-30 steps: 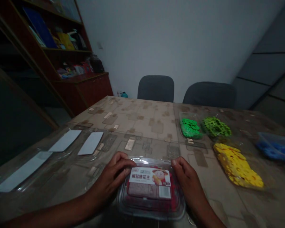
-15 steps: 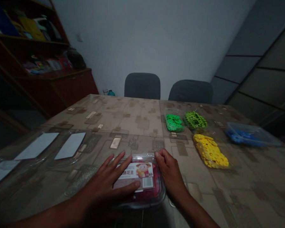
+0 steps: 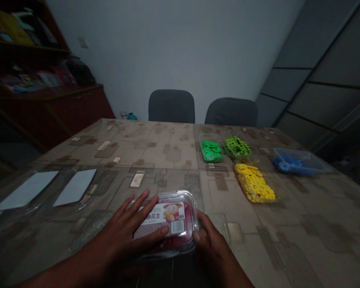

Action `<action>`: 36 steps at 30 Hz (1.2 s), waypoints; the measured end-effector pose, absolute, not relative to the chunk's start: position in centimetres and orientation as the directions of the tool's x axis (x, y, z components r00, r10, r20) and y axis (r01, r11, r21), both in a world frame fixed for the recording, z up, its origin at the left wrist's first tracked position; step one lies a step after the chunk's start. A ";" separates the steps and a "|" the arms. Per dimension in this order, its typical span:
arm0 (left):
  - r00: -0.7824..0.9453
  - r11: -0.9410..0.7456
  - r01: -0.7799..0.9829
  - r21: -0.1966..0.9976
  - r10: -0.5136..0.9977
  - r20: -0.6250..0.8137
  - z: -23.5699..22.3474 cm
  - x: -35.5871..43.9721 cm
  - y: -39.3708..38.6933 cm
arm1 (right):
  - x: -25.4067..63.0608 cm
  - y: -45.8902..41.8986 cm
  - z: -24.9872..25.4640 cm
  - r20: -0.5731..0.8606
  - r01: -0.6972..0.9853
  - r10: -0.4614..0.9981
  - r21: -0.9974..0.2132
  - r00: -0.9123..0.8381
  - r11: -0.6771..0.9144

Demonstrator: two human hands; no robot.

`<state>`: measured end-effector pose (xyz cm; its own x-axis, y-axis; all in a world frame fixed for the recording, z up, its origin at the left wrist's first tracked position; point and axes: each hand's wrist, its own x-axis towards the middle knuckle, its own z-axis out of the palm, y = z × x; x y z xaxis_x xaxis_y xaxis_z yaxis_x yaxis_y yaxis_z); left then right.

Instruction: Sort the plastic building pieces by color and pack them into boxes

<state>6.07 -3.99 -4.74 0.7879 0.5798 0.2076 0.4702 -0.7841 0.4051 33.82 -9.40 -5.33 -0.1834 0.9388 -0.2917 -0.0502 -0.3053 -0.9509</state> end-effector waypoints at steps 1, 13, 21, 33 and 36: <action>0.790 -0.788 0.470 0.397 0.576 0.209 -4.8 6.1 -4.0 | 33.7 -9.5 -5.4 -0.280 -0.087 0.944 -0.951 -0.173 -0.298; 0.801 -0.818 0.469 0.332 0.553 0.232 -5.6 6.0 -4.2 | 33.5 -9.7 -5.5 -0.319 -0.035 0.940 -0.945 -0.121 -0.326; 0.826 -0.834 0.516 0.198 0.545 0.142 -4.3 6.1 -4.6 | 34.1 -10.2 -6.0 -0.339 -0.089 0.936 -0.934 -0.093 -0.347; 0.769 -0.786 0.556 0.272 0.610 0.189 -3.9 5.9 -4.9 | 34.2 -9.2 -5.1 -0.387 0.013 0.918 -0.922 -0.089 -0.388; 0.686 -0.714 0.575 0.400 0.687 0.240 -3.9 5.3 -4.9 | 34.1 -9.3 -5.2 -0.325 0.073 0.945 -0.944 -0.039 -0.322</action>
